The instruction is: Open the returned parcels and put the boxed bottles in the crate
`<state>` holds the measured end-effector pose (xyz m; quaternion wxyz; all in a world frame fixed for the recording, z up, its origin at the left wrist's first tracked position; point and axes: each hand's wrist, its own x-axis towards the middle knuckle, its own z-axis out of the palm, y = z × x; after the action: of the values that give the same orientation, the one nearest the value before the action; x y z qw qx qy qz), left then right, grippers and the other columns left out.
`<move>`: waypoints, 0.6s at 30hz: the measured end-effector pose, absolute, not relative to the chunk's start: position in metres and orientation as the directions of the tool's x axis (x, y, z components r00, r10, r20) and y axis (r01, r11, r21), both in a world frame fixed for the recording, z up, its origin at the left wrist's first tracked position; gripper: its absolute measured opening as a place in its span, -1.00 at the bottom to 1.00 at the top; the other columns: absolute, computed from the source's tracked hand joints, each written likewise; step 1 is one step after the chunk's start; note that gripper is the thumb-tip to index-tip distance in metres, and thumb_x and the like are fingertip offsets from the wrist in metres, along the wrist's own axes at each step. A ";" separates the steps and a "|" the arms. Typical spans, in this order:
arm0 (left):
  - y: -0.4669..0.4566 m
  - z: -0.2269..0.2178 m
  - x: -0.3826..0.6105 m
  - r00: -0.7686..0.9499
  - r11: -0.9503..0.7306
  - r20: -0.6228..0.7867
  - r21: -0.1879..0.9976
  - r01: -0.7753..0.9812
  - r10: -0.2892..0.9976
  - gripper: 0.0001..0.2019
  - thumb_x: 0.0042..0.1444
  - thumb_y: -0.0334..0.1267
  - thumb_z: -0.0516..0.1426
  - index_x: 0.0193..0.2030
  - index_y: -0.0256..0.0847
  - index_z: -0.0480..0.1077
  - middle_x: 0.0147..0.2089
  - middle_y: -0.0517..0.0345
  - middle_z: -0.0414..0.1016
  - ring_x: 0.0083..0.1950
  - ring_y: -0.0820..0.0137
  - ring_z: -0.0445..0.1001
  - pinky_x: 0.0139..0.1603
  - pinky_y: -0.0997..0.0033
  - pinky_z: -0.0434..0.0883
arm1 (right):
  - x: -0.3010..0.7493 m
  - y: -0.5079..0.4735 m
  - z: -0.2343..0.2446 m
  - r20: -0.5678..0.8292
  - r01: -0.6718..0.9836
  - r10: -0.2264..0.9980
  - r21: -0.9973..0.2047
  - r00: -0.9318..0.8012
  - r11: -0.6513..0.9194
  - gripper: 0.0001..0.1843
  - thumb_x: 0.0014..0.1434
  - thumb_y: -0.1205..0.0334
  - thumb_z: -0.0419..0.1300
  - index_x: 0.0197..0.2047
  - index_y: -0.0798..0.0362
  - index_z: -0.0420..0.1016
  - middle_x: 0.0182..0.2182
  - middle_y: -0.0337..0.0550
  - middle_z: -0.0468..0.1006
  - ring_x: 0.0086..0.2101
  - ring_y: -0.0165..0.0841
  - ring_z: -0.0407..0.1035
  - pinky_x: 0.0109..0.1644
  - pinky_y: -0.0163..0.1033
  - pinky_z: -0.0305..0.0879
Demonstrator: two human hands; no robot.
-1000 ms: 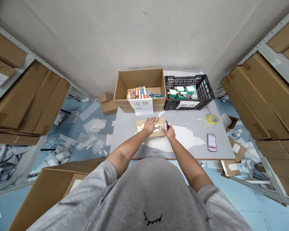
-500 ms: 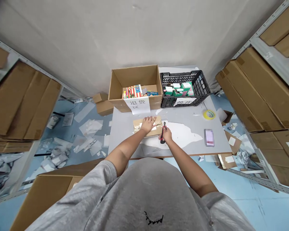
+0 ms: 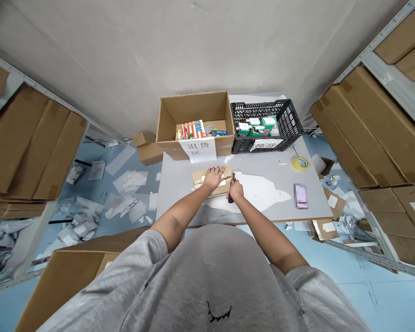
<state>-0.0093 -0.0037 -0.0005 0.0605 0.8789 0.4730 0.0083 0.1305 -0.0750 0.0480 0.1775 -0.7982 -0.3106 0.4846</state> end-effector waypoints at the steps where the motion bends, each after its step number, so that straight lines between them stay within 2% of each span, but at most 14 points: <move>1: -0.003 0.000 -0.009 0.550 -0.543 -0.045 0.115 0.832 0.834 -0.32 0.46 0.17 -0.08 0.56 -0.16 0.14 0.28 -0.25 0.42 0.23 0.00 0.37 0.33 0.00 0.21 | 0.131 -0.076 0.049 -0.661 0.340 0.673 -0.582 0.331 -0.739 -0.56 0.56 0.03 -0.15 0.19 0.15 0.33 -0.56 -0.12 0.57 -0.66 -0.25 0.48 -0.50 -0.25 0.43; 7: 0.000 0.002 -0.006 0.529 -0.518 -0.079 0.122 0.847 0.845 -0.35 0.48 0.14 -0.11 0.54 -0.18 0.16 0.29 -0.26 0.43 0.23 0.01 0.41 0.30 0.00 0.25 | 0.127 -0.070 0.051 -0.671 0.329 0.657 -0.569 0.344 -0.754 -0.54 0.56 0.04 -0.18 0.20 0.18 0.32 -0.51 -0.06 0.60 -0.61 -0.23 0.54 -0.48 -0.25 0.46; 12: 0.000 0.002 -0.006 0.530 -0.520 -0.086 0.113 0.846 0.844 -0.34 0.47 0.15 -0.10 0.55 -0.19 0.15 0.28 -0.26 0.44 0.22 0.02 0.43 0.28 0.02 0.27 | 0.125 -0.078 0.049 -0.661 0.342 0.671 -0.578 0.336 -0.741 -0.52 0.56 -0.01 -0.19 0.24 0.15 0.29 -0.49 -0.08 0.61 -0.64 -0.26 0.51 -0.51 -0.26 0.45; 18: 0.001 0.004 -0.006 0.518 -0.505 -0.096 0.132 0.853 0.850 -0.37 0.48 0.12 -0.10 0.52 -0.20 0.18 0.26 -0.27 0.45 0.22 0.04 0.45 0.26 0.06 0.30 | 0.123 -0.064 0.057 -0.680 0.332 0.641 -0.549 0.356 -0.767 -0.51 0.56 -0.01 -0.17 0.19 0.18 0.36 -0.45 0.01 0.64 -0.58 -0.24 0.56 -0.44 -0.26 0.48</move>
<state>-0.0056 0.0012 0.0043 0.0812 0.8675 0.4907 -0.0093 0.1226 -0.0637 0.0571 0.1605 -0.8076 -0.3012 0.4809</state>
